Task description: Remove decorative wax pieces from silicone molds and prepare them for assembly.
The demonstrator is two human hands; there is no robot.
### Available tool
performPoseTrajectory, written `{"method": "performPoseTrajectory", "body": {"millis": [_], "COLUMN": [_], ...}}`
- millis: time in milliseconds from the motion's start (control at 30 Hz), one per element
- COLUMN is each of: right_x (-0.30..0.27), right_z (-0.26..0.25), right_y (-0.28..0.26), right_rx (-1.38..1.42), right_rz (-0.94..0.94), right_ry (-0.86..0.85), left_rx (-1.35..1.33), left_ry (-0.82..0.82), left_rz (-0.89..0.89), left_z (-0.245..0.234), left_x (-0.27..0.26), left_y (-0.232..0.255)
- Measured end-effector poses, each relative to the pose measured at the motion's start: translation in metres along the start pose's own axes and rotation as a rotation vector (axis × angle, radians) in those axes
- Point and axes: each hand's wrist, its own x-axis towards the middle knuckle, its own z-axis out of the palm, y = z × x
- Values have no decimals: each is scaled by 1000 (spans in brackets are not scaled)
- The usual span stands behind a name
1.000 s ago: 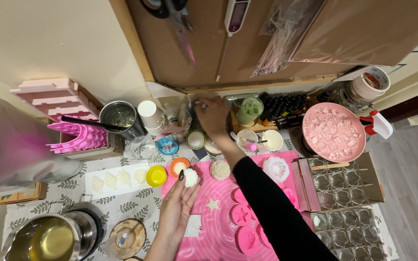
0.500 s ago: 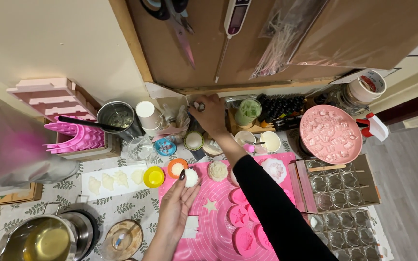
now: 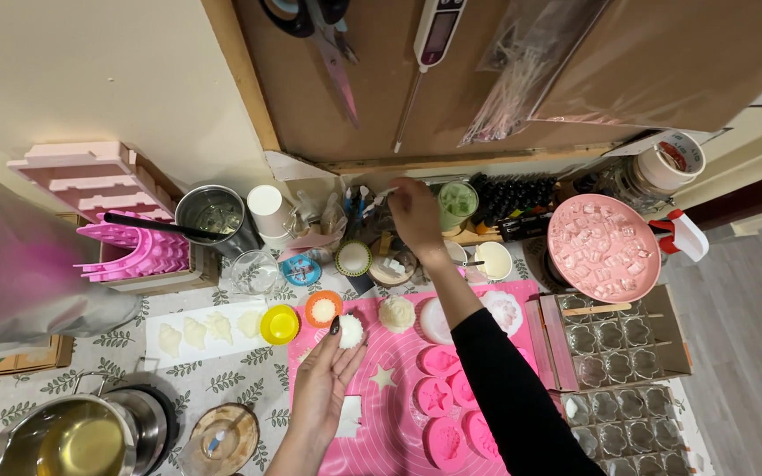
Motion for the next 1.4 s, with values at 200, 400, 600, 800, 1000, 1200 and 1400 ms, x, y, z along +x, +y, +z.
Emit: {"method": "performPoseTrajectory", "body": {"millis": [200,400,600,800,1000,1200,1400], "right_x": [-4,4,-22,-101,-185,-242,-264], "right_z": [0,7,-11,-46,-98,-117,-125], "right_y": [-21,-5,-56,-113,-114,-107,-116], "right_rx": [-418,-420,-187,78,59,392,369], "right_rz": [-417,-337,-279,-258,107,287,517], "right_ry": [-127,-284,-123,233,358,125,-231], "left_rx": [-7,-8,-28,-40,-39,-43,-111], "left_ry": [-21,-46,-37,-48,-38,-145,-139], "left_rz": [9,38,40,49,16,112,198], "left_z": [-3,-6,-2,2,11,-3,-15], "left_x": [4,1,-8,-25,-61,-90,-117], "left_y": [-7,-3,10,12,16,0,-17]}}
